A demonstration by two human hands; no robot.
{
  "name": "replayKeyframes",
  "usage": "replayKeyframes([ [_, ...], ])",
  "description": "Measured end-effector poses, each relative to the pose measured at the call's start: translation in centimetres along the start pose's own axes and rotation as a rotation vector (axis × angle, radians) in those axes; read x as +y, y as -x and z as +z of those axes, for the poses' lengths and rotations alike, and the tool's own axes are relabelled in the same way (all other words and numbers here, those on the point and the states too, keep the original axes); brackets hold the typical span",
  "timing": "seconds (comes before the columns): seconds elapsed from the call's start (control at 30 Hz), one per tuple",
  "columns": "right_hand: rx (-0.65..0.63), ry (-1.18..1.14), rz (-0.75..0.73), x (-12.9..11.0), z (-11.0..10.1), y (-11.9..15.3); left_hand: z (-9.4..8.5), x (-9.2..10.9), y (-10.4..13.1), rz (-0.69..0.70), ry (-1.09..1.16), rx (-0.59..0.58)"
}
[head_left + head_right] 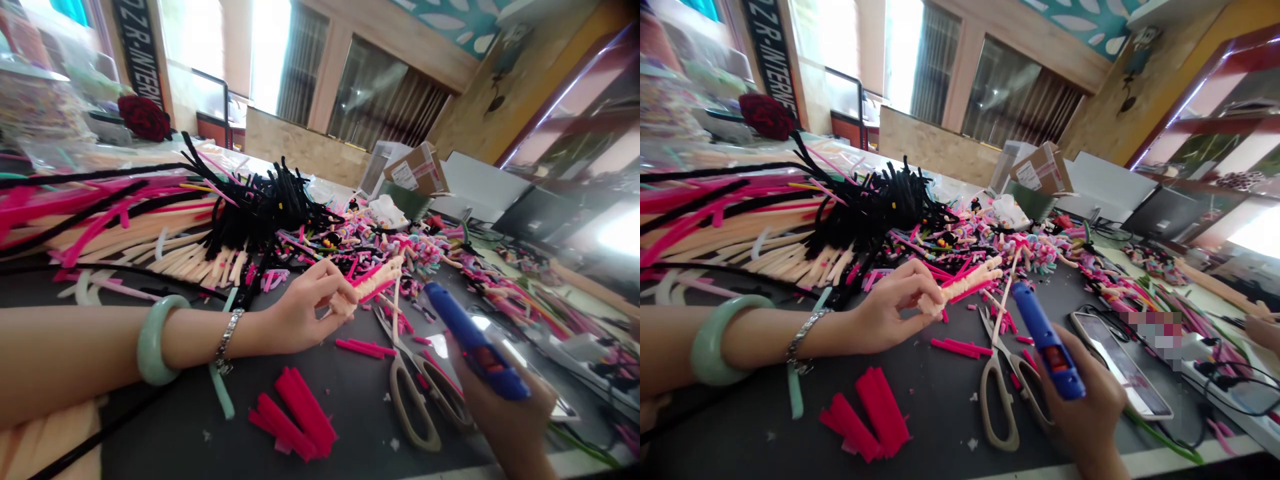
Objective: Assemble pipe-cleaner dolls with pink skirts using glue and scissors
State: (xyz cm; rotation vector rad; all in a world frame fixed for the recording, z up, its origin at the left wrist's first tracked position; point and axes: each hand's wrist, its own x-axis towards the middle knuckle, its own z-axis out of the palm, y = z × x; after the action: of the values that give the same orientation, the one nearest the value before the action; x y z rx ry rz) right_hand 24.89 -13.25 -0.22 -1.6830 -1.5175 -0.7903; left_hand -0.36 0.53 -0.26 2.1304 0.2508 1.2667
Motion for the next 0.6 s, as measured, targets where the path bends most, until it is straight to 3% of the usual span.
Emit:
replayKeyframes([
  [0.1,-0.089,0.130,0.185,1.4,0.2,-1.1,0.0,0.0,0.0,-0.002,0.011,-0.008],
  [0.3,-0.484,0.128,0.287,3.4,1.0,-2.8,-0.1,0.0,0.0,-0.007,-0.133,0.005],
  [0.6,-0.643,0.148,0.324,3.6,1.7,-2.5,0.0,-0.3,-0.1,-0.072,-0.178,0.033],
])
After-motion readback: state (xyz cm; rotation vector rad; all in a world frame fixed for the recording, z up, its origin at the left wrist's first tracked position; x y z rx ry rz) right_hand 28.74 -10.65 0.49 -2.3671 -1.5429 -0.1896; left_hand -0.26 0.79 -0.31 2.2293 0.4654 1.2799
